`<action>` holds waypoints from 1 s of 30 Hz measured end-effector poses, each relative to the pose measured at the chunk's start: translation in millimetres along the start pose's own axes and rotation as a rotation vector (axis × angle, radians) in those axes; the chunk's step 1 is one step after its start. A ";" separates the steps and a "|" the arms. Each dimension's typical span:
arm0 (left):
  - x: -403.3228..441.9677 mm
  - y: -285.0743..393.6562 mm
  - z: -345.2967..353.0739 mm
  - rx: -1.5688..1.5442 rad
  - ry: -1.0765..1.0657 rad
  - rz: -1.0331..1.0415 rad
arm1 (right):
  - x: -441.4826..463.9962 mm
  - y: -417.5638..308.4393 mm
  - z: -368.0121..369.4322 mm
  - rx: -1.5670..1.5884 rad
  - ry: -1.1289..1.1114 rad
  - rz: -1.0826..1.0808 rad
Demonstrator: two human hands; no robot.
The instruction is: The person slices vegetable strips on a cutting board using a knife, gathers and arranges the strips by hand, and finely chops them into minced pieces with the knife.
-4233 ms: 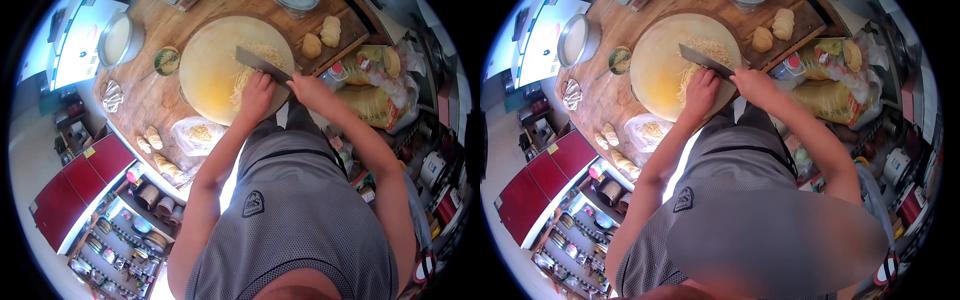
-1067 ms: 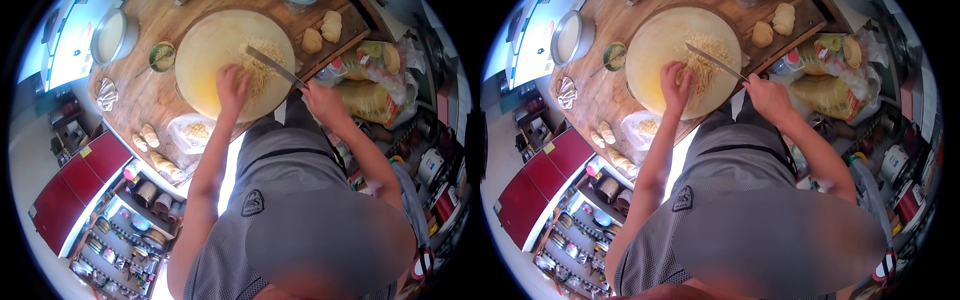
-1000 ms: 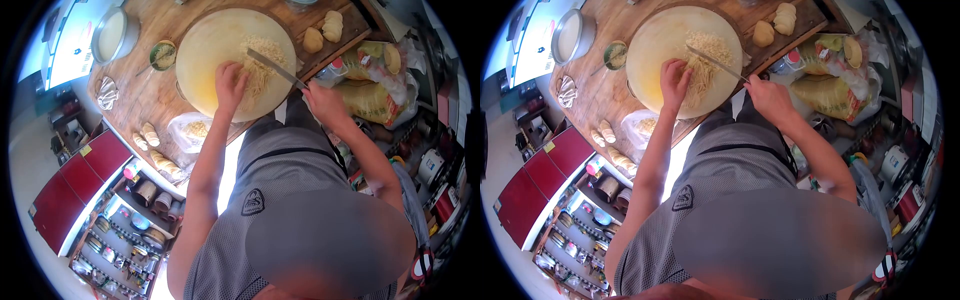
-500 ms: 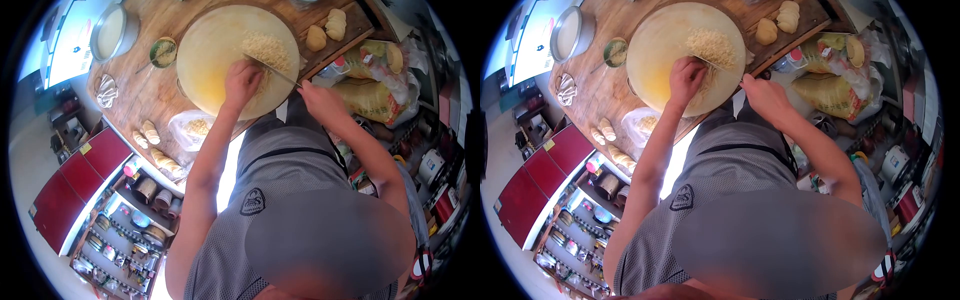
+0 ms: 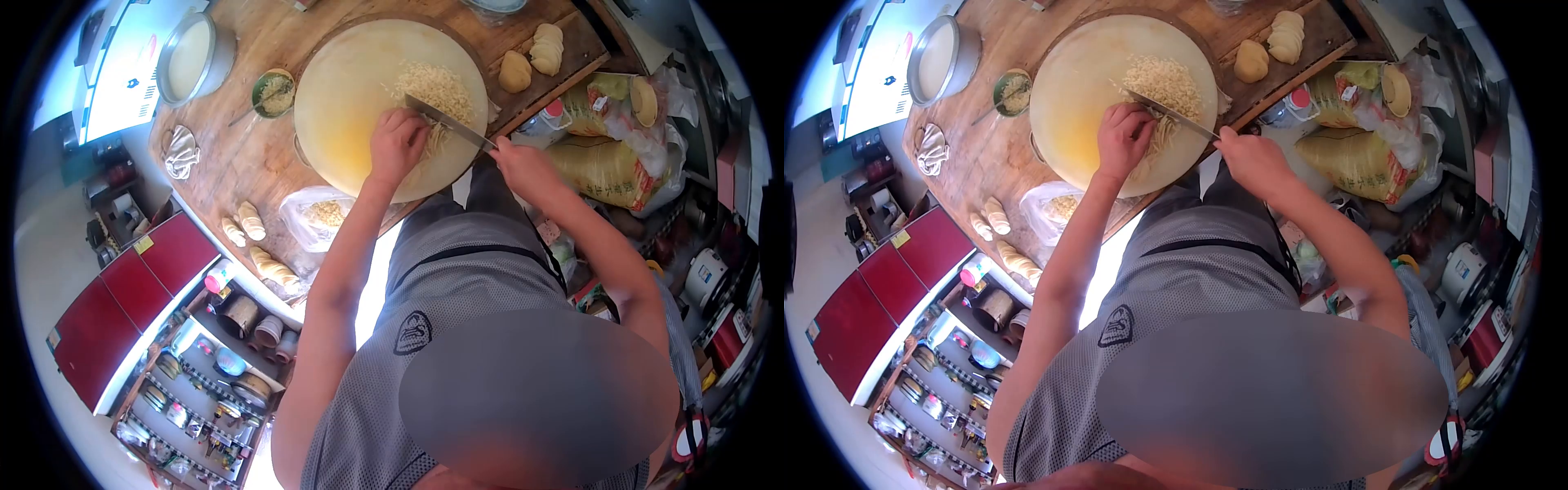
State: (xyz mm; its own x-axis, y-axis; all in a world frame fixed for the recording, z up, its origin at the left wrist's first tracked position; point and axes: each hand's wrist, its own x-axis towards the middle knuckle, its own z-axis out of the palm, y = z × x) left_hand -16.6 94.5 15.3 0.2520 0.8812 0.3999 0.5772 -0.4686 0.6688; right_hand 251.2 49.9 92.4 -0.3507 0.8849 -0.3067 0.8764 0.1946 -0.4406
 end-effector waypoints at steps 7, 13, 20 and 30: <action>-0.9 1.8 0.9 0.005 0.020 -0.016 | -13.2 -14.7 -26.6 -0.038 0.022 -0.044; -0.5 -0.8 2.1 0.023 0.008 0.007 | 21.8 -28.7 6.3 -0.034 -0.042 0.012; -3.0 0.0 1.6 0.034 0.015 0.006 | 12.5 -15.8 3.7 0.038 0.007 0.005; -0.5 2.4 1.2 0.020 0.036 0.004 | -8.7 -31.0 -20.9 -0.007 -0.001 0.006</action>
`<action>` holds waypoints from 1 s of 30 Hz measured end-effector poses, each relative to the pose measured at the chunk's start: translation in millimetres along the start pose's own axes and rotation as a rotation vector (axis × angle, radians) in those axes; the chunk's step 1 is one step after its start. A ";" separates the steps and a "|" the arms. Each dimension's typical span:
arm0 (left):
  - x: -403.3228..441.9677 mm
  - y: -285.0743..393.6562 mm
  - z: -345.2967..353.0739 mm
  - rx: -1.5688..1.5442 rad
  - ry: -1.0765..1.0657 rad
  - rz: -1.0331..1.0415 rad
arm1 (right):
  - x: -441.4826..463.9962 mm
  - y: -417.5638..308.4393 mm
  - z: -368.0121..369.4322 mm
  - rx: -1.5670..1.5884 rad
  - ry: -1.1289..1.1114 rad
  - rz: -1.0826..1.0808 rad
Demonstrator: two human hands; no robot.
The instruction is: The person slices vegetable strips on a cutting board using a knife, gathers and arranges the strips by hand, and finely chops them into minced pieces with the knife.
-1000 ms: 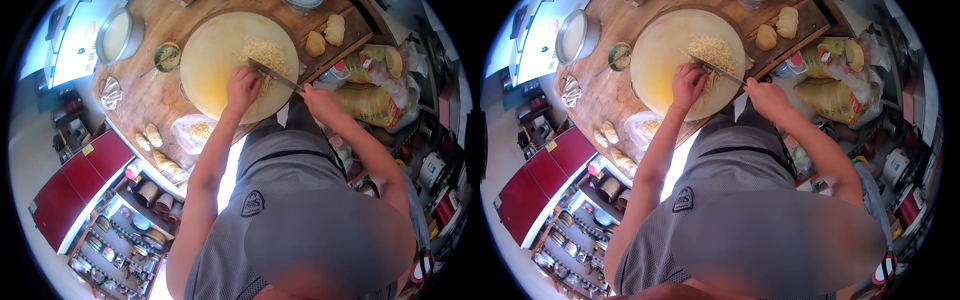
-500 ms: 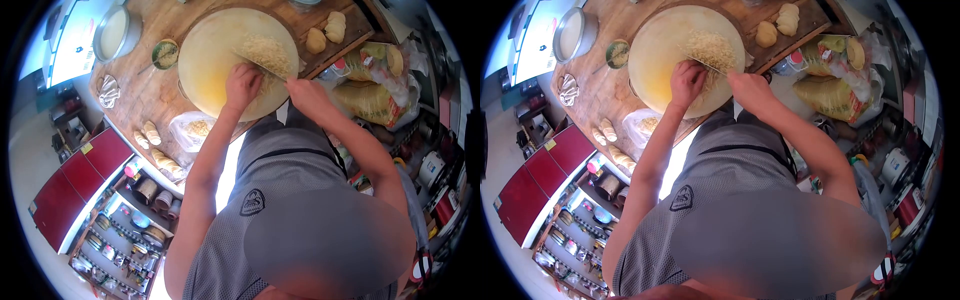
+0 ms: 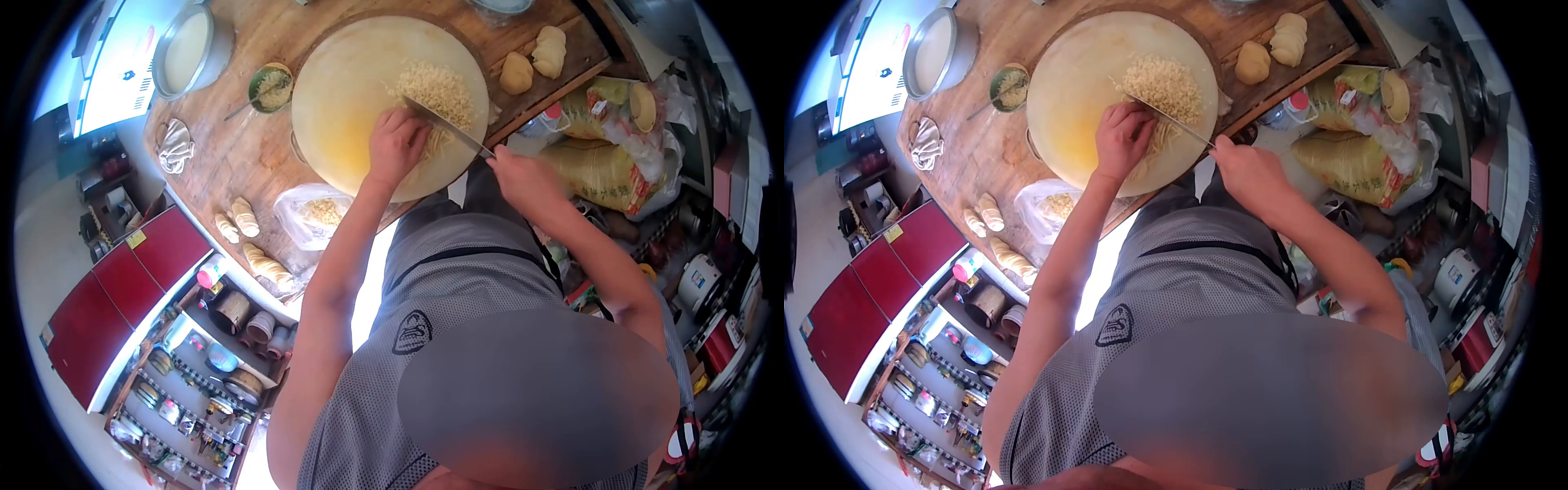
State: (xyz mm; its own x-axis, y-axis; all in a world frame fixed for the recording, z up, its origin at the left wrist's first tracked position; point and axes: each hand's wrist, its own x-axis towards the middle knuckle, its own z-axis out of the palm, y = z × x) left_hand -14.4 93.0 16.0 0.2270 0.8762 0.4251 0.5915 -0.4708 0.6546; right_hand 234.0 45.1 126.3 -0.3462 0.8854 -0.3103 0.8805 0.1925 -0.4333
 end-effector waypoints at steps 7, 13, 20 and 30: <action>1.2 -1.5 1.9 -0.007 -0.016 -0.002 | 36.1 -4.7 20.4 0.001 -0.026 0.000; -2.4 -4.7 0.4 0.018 -0.009 -0.002 | 4.0 20.2 20.2 0.018 0.010 0.011; -2.0 -2.9 1.2 0.001 -0.014 -0.018 | -4.8 -0.1 1.5 -0.015 -0.007 0.008; -0.3 -1.7 -0.6 -0.005 -0.006 -0.008 | 16.9 10.4 22.8 0.032 0.008 -0.005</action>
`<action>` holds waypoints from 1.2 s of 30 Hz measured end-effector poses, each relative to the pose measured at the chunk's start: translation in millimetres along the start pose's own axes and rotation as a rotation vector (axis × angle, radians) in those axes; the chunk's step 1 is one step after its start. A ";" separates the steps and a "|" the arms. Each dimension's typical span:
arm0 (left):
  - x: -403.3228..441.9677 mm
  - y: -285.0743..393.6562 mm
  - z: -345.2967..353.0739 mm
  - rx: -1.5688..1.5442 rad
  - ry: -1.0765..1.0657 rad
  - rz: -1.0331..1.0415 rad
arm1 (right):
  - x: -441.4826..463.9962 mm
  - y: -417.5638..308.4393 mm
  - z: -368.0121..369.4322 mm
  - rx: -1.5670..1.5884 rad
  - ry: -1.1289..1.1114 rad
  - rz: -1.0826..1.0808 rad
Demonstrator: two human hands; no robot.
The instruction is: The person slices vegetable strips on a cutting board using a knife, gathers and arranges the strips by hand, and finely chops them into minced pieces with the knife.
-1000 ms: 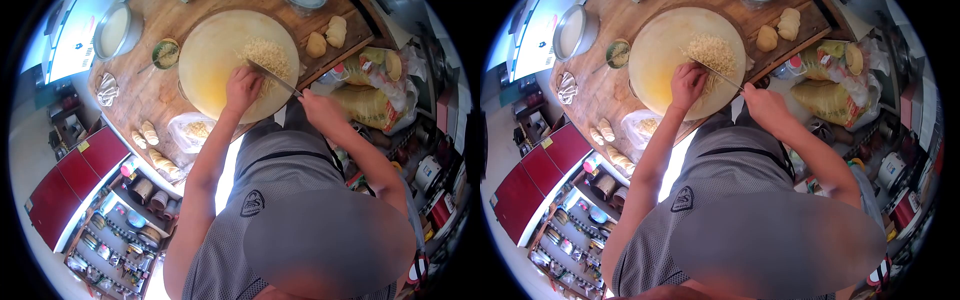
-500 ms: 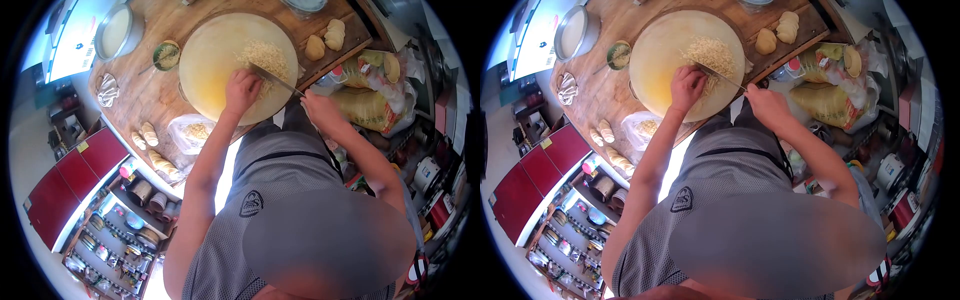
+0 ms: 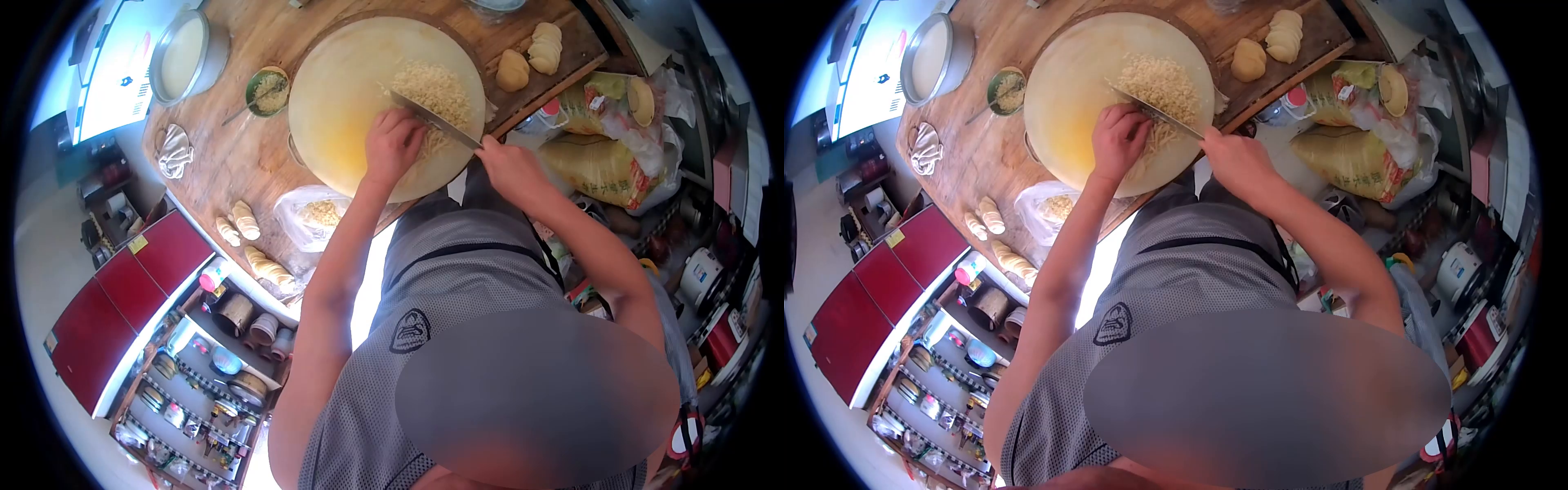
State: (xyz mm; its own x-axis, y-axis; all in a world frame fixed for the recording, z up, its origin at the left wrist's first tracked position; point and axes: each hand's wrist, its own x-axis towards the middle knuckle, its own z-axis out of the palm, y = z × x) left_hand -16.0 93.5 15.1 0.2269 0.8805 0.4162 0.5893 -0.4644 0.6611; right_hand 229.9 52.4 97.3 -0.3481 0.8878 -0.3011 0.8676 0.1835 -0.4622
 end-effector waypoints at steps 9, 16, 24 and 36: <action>-0.5 0.5 0.8 0.001 -0.006 -0.011 | -0.8 -11.8 3.0 0.000 -0.044 0.034; -1.5 0.4 1.5 0.002 -0.002 0.001 | 17.0 -13.6 2.5 0.018 -0.009 0.011; 1.6 2.6 -3.1 -0.019 -0.037 -0.015 | 19.5 -16.3 1.9 0.003 -0.021 0.012; -12.8 14.2 -6.4 0.014 -0.092 -0.315 | 26.3 -6.9 2.5 0.005 0.003 -0.004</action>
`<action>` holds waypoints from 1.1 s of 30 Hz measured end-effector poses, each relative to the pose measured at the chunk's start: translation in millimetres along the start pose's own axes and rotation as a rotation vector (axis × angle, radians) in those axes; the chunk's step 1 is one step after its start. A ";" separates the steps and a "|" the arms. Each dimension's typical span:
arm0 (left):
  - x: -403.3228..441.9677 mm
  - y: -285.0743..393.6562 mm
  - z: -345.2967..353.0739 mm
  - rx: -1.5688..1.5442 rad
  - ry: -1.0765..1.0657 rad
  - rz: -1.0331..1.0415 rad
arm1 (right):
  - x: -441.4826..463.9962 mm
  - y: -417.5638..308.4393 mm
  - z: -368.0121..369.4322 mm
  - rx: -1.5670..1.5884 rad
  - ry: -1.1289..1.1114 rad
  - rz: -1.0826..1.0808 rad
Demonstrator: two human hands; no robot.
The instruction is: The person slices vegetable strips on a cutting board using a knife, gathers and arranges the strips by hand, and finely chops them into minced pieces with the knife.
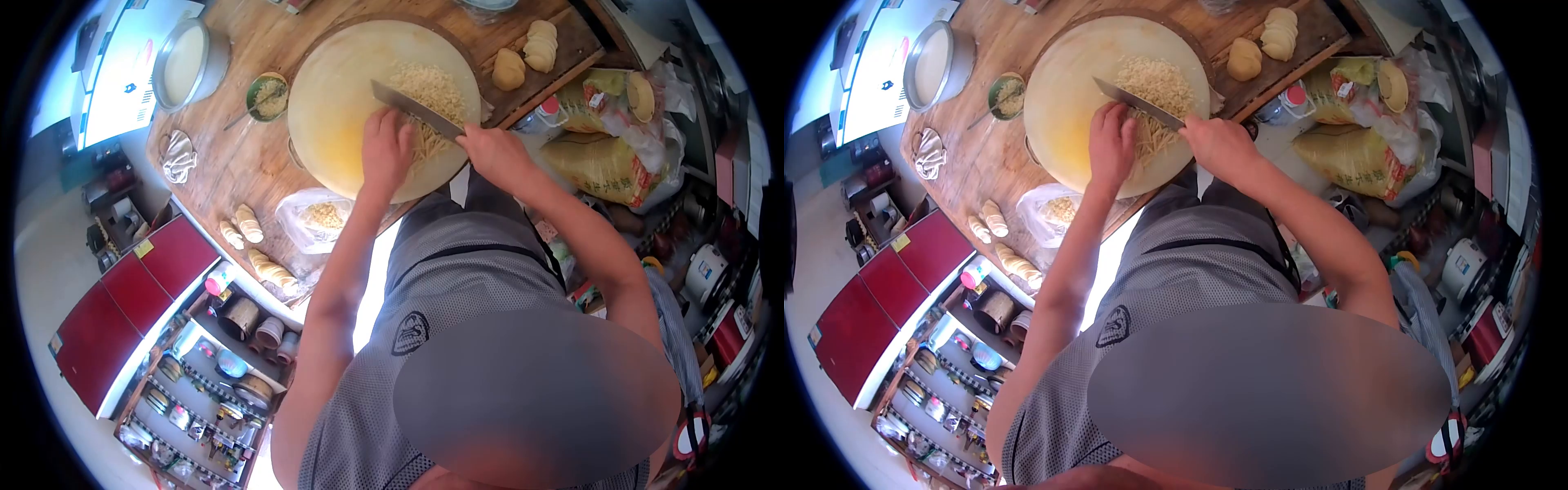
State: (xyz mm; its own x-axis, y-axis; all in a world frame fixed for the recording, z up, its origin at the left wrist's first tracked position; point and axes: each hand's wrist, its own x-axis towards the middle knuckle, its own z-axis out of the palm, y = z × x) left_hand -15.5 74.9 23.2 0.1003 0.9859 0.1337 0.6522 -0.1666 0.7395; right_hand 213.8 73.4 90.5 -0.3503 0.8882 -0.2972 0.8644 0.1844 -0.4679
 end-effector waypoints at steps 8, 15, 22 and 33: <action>-18.4 41.8 34.8 0.391 0.046 -0.014 | 1.2 1.8 -2.9 0.025 0.010 -0.014; -19.5 18.8 50.0 0.488 0.072 -0.029 | 1.3 -1.2 -3.4 0.008 0.020 0.014; -19.1 32.2 35.7 0.417 0.068 -0.020 | 22.3 39.8 -0.2 0.212 0.037 -0.081; 30.5 21.8 -6.1 0.256 -0.062 0.434 | 33.2 38.3 -28.8 0.517 -0.277 0.191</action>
State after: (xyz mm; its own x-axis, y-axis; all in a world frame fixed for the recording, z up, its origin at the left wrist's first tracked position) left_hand -2.9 101.3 47.4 0.4422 0.8268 0.3476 0.7030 -0.5602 0.4381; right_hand 245.8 122.1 86.7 -0.3474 0.7305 -0.5880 0.6584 -0.2565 -0.7076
